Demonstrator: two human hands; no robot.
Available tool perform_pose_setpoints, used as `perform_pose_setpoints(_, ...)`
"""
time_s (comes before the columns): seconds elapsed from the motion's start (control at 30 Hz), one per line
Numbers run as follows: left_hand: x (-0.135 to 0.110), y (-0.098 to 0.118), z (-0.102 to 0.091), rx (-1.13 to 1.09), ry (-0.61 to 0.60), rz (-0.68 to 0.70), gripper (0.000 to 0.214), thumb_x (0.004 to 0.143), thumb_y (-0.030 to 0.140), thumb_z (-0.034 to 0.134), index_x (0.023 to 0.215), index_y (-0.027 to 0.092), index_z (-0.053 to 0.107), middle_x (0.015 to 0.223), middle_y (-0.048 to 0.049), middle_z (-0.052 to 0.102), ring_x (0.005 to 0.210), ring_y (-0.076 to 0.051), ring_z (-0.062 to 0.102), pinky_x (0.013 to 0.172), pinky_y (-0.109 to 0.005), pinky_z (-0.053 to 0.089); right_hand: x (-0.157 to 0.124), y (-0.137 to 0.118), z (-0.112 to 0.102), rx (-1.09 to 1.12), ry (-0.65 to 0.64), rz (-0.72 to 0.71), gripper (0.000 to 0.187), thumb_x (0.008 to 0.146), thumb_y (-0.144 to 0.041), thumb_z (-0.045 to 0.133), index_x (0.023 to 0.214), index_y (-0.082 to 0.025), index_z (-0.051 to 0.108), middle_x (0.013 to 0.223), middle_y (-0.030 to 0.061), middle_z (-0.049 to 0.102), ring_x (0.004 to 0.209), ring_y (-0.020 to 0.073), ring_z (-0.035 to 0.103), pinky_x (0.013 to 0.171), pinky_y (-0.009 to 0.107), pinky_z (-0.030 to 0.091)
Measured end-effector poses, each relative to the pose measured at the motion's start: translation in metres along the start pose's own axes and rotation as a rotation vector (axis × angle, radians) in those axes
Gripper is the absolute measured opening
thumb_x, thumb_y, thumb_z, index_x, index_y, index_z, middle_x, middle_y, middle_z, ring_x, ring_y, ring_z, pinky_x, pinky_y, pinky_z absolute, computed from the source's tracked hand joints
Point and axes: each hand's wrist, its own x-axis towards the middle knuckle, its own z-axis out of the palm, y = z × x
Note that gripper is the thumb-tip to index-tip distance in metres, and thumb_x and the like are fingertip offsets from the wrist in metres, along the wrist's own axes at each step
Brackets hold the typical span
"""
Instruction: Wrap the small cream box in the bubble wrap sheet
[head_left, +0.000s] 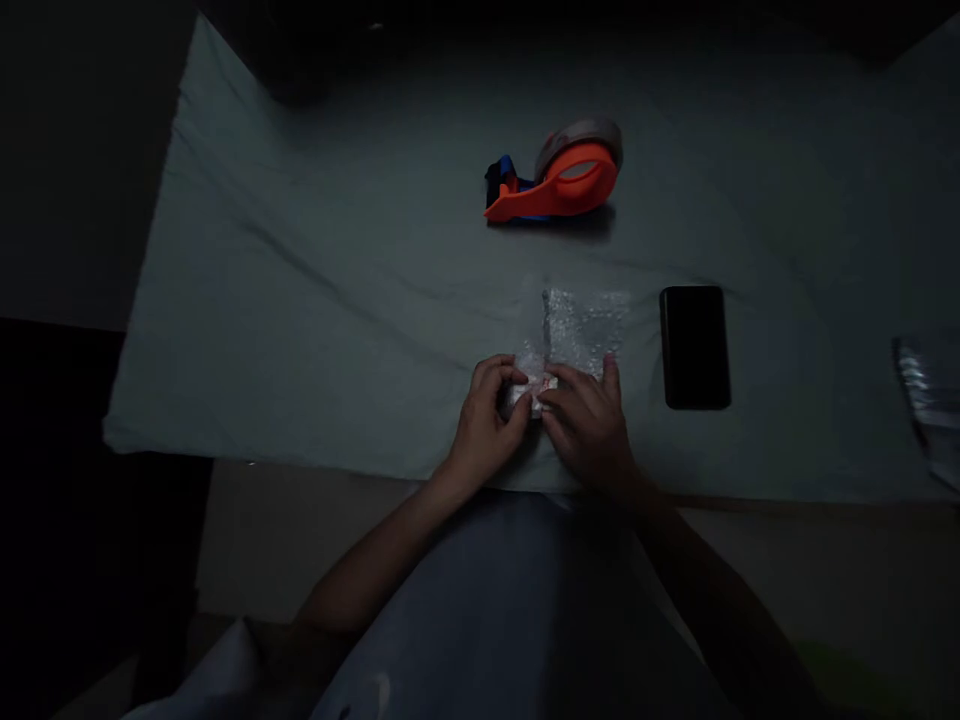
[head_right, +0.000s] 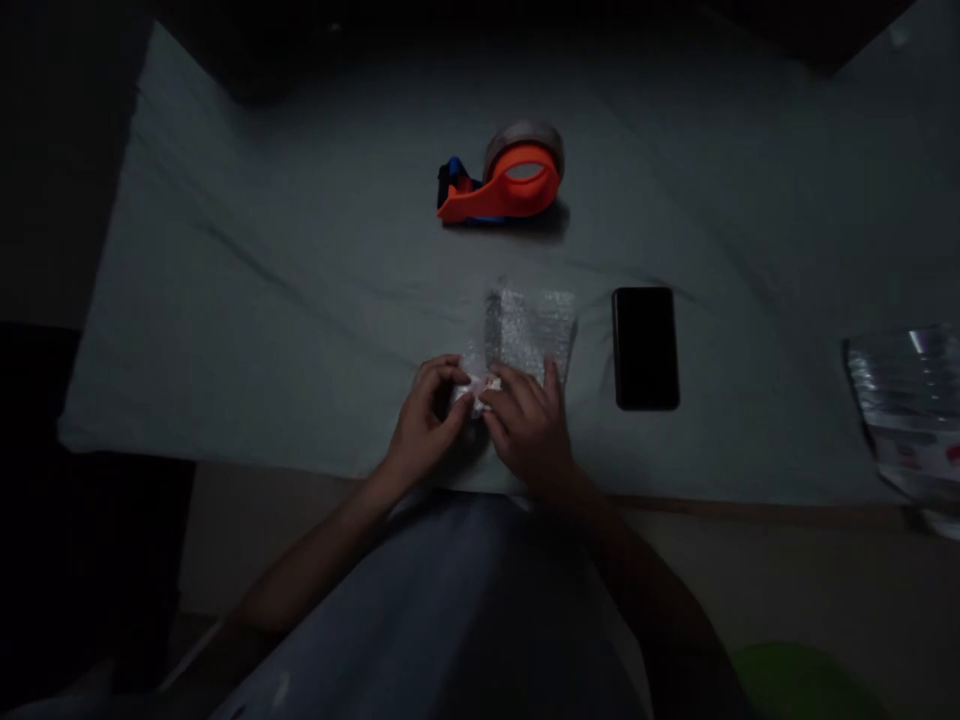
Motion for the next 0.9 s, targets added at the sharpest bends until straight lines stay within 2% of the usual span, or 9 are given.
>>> perform_pose_setpoints(0.2,-0.029,-0.004,-0.004,0.204,-0.028,0.072,0.022,0.085,0.018,0.058,0.107,0.020,0.052,0.128,-0.0131,0.044,0.123,-0.025,0.047,0.100,-0.045,0.046,-0.015,-0.004,-0.006,0.011,-0.135,-0.048,0.018,0.088,-0.014,0.048,0.102,-0.019,0.058,0.125,0.0155,0.061,0.118,0.0243,0.057,0.107,0.054,0.037)
perform_pose_setpoints(0.3,-0.030,-0.006,0.001,0.264,0.013,0.128,0.024,0.085,0.017,0.058,0.108,0.021,0.052,0.138,-0.0145,0.035,0.131,-0.029,0.041,0.102,-0.049,0.045,-0.025,-0.002,-0.016,0.007,-0.075,0.023,0.024,0.086,-0.022,0.053,0.109,-0.020,0.058,0.135,0.0185,0.052,0.128,0.0321,0.049,0.103,0.057,0.040)
perform_pose_setpoints(0.37,-0.027,-0.006,0.003,0.251,0.000,0.174,0.025,0.086,0.014,0.055,0.110,0.020,0.051,0.142,-0.0155,0.034,0.134,-0.029,0.038,0.105,-0.049,0.043,-0.034,0.002,-0.024,0.027,0.063,0.210,0.029,0.085,-0.026,0.055,0.114,-0.020,0.057,0.128,0.0177,0.056,0.121,0.0312,0.054,0.094,0.050,0.050)
perform_pose_setpoints(0.43,-0.024,-0.006,0.004,0.217,-0.034,0.202,0.027,0.086,0.011,0.052,0.111,0.019,0.049,0.143,-0.0163,0.038,0.136,-0.028,0.038,0.107,-0.048,0.041,-0.043,0.006,-0.029,0.054,0.145,0.552,0.035,0.085,-0.036,0.057,0.117,-0.021,0.056,0.105,0.0115,0.066,0.091,0.0242,0.066,0.076,0.040,0.057)
perform_pose_setpoints(0.5,-0.023,-0.006,0.005,0.181,-0.062,0.197,0.028,0.085,0.009,0.051,0.111,0.018,0.047,0.139,-0.0161,0.045,0.134,-0.026,0.041,0.107,-0.047,0.042,-0.047,0.009,-0.030,0.144,0.096,0.878,0.049,0.084,-0.046,0.056,0.124,-0.020,0.052,0.086,0.0052,0.068,0.068,0.0186,0.065,0.062,0.033,0.056)
perform_pose_setpoints(0.57,-0.023,-0.006,0.006,0.162,-0.073,0.187,0.028,0.085,0.009,0.051,0.111,0.018,0.047,0.132,-0.0149,0.051,0.130,-0.024,0.046,0.107,-0.045,0.043,-0.046,0.008,-0.025,0.295,0.004,1.058,0.061,0.080,-0.051,0.058,0.130,-0.018,0.047,0.084,0.0038,0.068,0.064,0.0173,0.064,0.060,0.031,0.055)
perform_pose_setpoints(0.63,-0.023,-0.005,0.007,0.159,-0.066,0.185,0.028,0.085,0.009,0.051,0.111,0.018,0.048,0.129,-0.0143,0.053,0.127,-0.024,0.047,0.107,-0.044,0.042,-0.041,0.005,-0.019,0.459,-0.006,1.102,0.067,0.076,-0.051,0.062,0.132,-0.018,0.044,0.089,0.0051,0.068,0.070,0.0180,0.066,0.063,0.031,0.055)
perform_pose_setpoints(0.73,-0.024,-0.004,0.008,0.186,-0.059,0.184,0.029,0.085,0.009,0.051,0.112,0.018,0.050,0.133,-0.0136,0.049,0.130,-0.024,0.044,0.108,-0.043,0.041,-0.030,-0.001,-0.009,0.605,0.103,1.087,0.066,0.073,-0.046,0.064,0.130,-0.018,0.045,0.088,0.0044,0.065,0.073,0.0176,0.066,0.068,0.032,0.056)
perform_pose_setpoints(0.9,-0.024,-0.003,0.008,0.221,-0.072,0.167,0.030,0.085,0.009,0.051,0.113,0.020,0.053,0.138,-0.0119,0.042,0.134,-0.025,0.038,0.110,-0.045,0.039,-0.022,-0.005,-0.007,0.526,0.081,1.004,0.055,0.074,-0.043,0.061,0.124,-0.019,0.055,0.110,0.0101,0.065,0.096,0.0229,0.065,0.083,0.038,0.054)
